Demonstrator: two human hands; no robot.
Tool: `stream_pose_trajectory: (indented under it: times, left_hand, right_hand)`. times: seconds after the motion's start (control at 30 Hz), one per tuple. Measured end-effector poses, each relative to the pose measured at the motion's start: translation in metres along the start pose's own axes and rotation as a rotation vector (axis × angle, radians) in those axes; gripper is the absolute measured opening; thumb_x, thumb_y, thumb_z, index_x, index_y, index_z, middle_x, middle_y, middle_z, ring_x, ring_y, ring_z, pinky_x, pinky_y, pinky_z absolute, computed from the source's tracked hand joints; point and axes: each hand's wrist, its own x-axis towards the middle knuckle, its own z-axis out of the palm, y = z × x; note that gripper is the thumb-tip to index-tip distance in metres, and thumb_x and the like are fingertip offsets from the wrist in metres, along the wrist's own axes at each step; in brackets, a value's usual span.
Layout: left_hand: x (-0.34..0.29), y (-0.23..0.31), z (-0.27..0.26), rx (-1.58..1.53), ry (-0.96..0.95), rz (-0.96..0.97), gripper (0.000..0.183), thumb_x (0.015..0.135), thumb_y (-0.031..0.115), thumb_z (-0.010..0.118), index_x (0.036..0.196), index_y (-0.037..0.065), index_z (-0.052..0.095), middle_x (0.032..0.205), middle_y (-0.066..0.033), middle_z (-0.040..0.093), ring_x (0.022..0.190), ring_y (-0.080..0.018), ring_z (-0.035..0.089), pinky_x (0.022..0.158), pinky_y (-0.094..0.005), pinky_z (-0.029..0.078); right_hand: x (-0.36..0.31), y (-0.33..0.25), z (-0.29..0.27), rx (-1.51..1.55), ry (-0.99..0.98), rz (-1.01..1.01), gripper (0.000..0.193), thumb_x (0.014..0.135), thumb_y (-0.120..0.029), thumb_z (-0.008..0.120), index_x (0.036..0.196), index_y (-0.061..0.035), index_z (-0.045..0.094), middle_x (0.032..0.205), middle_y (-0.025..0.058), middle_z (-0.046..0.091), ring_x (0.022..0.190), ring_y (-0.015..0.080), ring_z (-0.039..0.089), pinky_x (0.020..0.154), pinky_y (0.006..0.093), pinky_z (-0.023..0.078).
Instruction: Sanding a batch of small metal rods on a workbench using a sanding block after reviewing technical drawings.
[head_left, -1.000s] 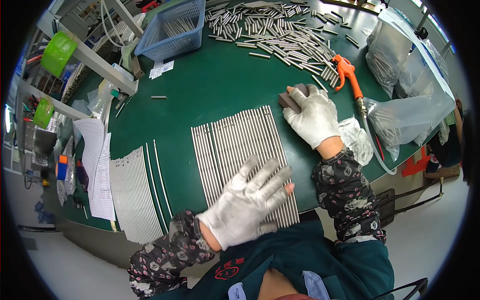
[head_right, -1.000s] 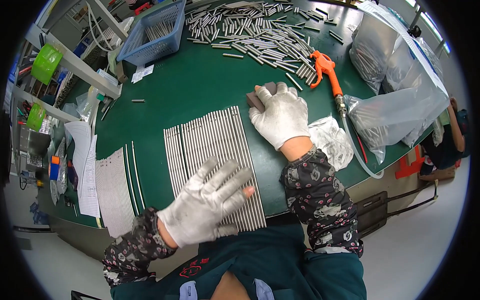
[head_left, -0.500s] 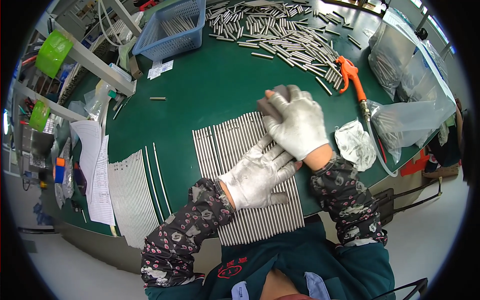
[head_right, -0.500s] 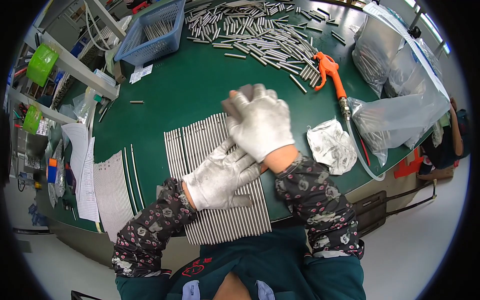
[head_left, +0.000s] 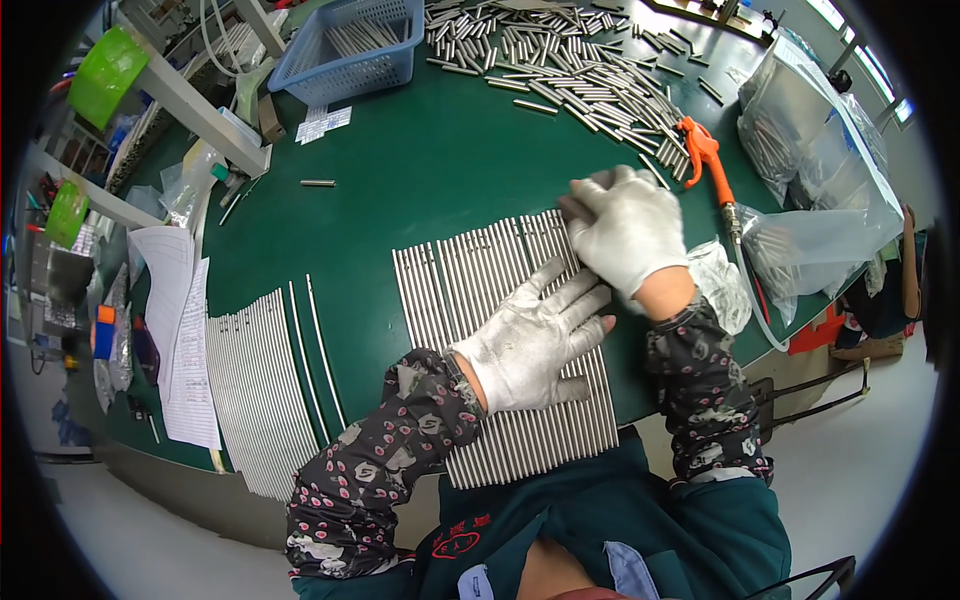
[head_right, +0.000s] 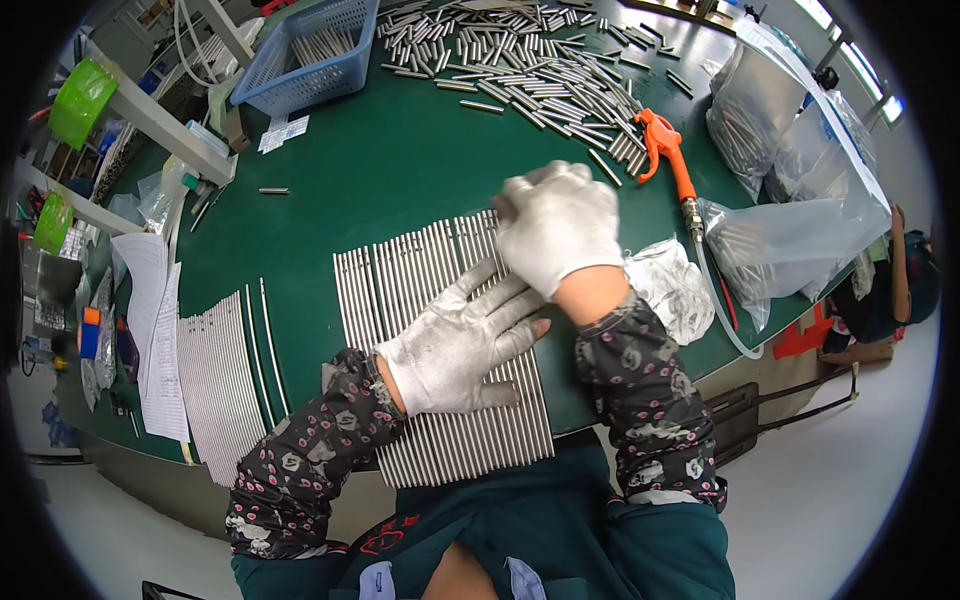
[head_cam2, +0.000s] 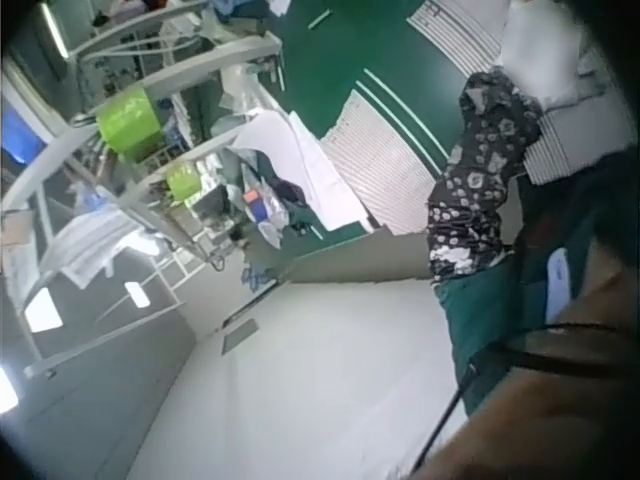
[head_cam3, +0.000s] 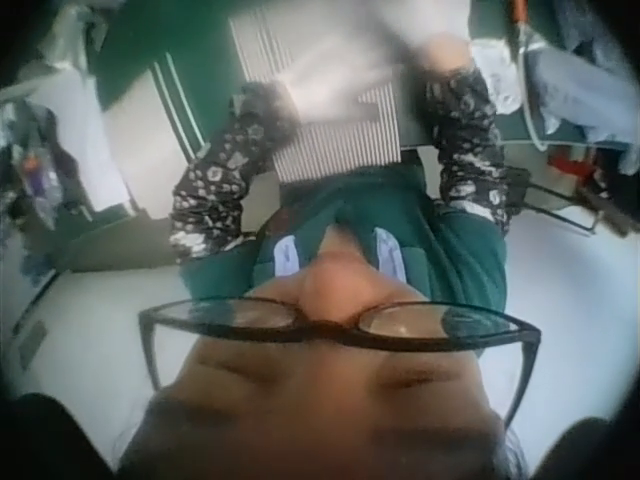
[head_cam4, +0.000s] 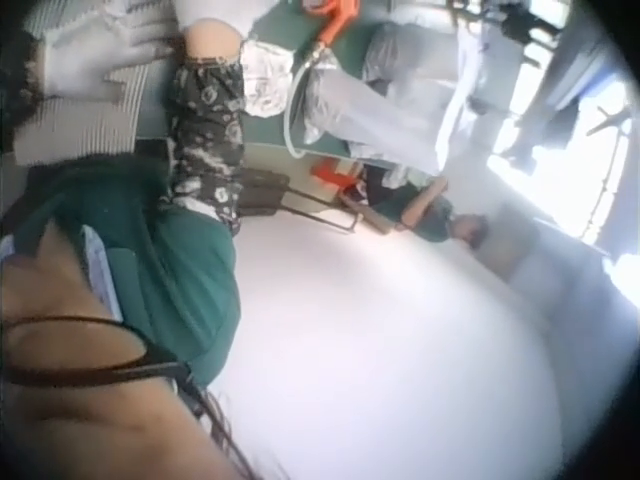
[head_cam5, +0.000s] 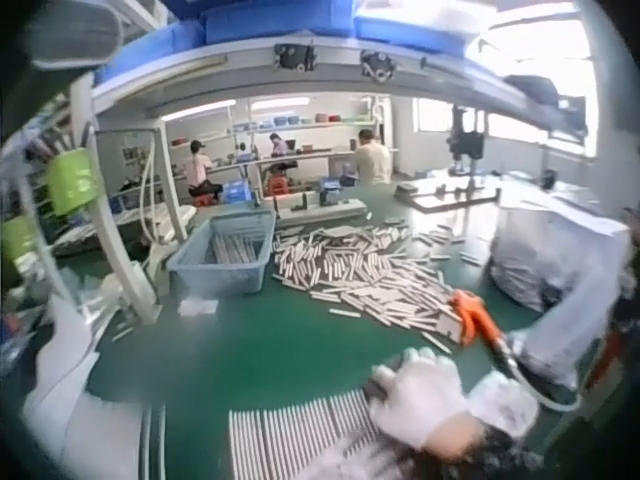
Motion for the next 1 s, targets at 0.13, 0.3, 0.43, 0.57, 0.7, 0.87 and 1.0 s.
stream_pose_trajectory:
  times: [0.13, 0.3, 0.43, 0.57, 0.7, 0.87, 1.0]
  left_hand:
    - [-0.001, -0.001, -0.002, -0.016, -0.033, -0.02, 0.075, 0.08, 0.055, 0.06, 0.137, 0.007, 0.048, 0.143, -0.0152, 0.043, 0.139, -0.0309, 0.032, 0.118, -0.0506, 0.015]
    - [-0.001, 0.001, 0.0, 0.018, 0.016, 0.001, 0.076, 0.079, 0.055, 0.06, 0.137, 0.007, 0.048, 0.142, -0.0151, 0.044, 0.139, -0.0308, 0.032, 0.118, -0.0504, 0.015]
    - [0.001, -0.001, 0.003, 0.009, 0.003, -0.005, 0.076, 0.079, 0.055, 0.06, 0.136, 0.007, 0.048, 0.143, -0.0147, 0.044, 0.14, -0.0297, 0.032, 0.118, -0.0508, 0.015]
    - [-0.002, 0.002, -0.004, -0.033, -0.088, -0.039, 0.077, 0.078, 0.055, 0.061, 0.136, 0.007, 0.048, 0.143, -0.0145, 0.044, 0.139, -0.03, 0.033, 0.116, -0.052, 0.017]
    - [0.0, -0.001, 0.005, 0.009, 0.037, 0.015, 0.076, 0.078, 0.056, 0.06, 0.135, 0.006, 0.049, 0.143, -0.0148, 0.044, 0.14, -0.0303, 0.032, 0.116, -0.0522, 0.018]
    - [0.001, 0.0, -0.003, -0.075, -0.101, -0.052, 0.073, 0.081, 0.056, 0.058, 0.133, 0.006, 0.052, 0.141, -0.0147, 0.046, 0.138, -0.0294, 0.033, 0.118, -0.0518, 0.014]
    - [0.003, 0.001, 0.002, 0.02, 0.042, 0.017, 0.075, 0.078, 0.054, 0.061, 0.132, 0.004, 0.051, 0.139, -0.0155, 0.046, 0.137, -0.0314, 0.035, 0.117, -0.0506, 0.017]
  right_hand:
    - [-0.005, -0.017, 0.001, 0.15, 0.045, -0.08, 0.039, 0.077, -0.03, 0.064, 0.112, -0.0151, 0.069, 0.106, 0.0179, 0.062, 0.095, 0.0329, 0.061, 0.083, 0.0437, 0.051]
    - [-0.004, 0.002, -0.001, 0.025, -0.085, -0.003, 0.034, 0.08, -0.031, 0.062, 0.11, -0.0157, 0.07, 0.104, 0.017, 0.062, 0.095, 0.0317, 0.061, 0.081, 0.043, 0.05]
    - [-0.007, -0.007, 0.0, 0.15, 0.062, -0.001, 0.038, 0.078, -0.03, 0.064, 0.113, -0.0156, 0.07, 0.105, 0.0198, 0.062, 0.095, 0.0338, 0.061, 0.081, 0.0427, 0.051]
    - [-0.008, -0.019, 0.002, 0.141, -0.059, -0.06, 0.035, 0.079, -0.031, 0.064, 0.11, -0.0152, 0.071, 0.103, 0.0145, 0.063, 0.096, 0.0312, 0.061, 0.081, 0.0414, 0.052]
    - [-0.004, 0.006, -0.001, 0.018, -0.019, 0.14, 0.034, 0.078, -0.029, 0.065, 0.107, -0.0145, 0.072, 0.101, 0.0159, 0.064, 0.093, 0.0328, 0.061, 0.079, 0.0427, 0.052]
    - [-0.006, -0.035, 0.008, 0.164, -0.046, -0.148, 0.037, 0.078, -0.032, 0.066, 0.111, -0.0138, 0.07, 0.104, 0.0185, 0.062, 0.096, 0.0331, 0.061, 0.081, 0.0423, 0.051]
    - [0.0, -0.009, -0.004, -0.009, -0.015, 0.034, 0.03, 0.079, -0.028, 0.064, 0.104, -0.014, 0.071, 0.097, 0.0135, 0.064, 0.092, 0.0304, 0.061, 0.077, 0.0433, 0.051]
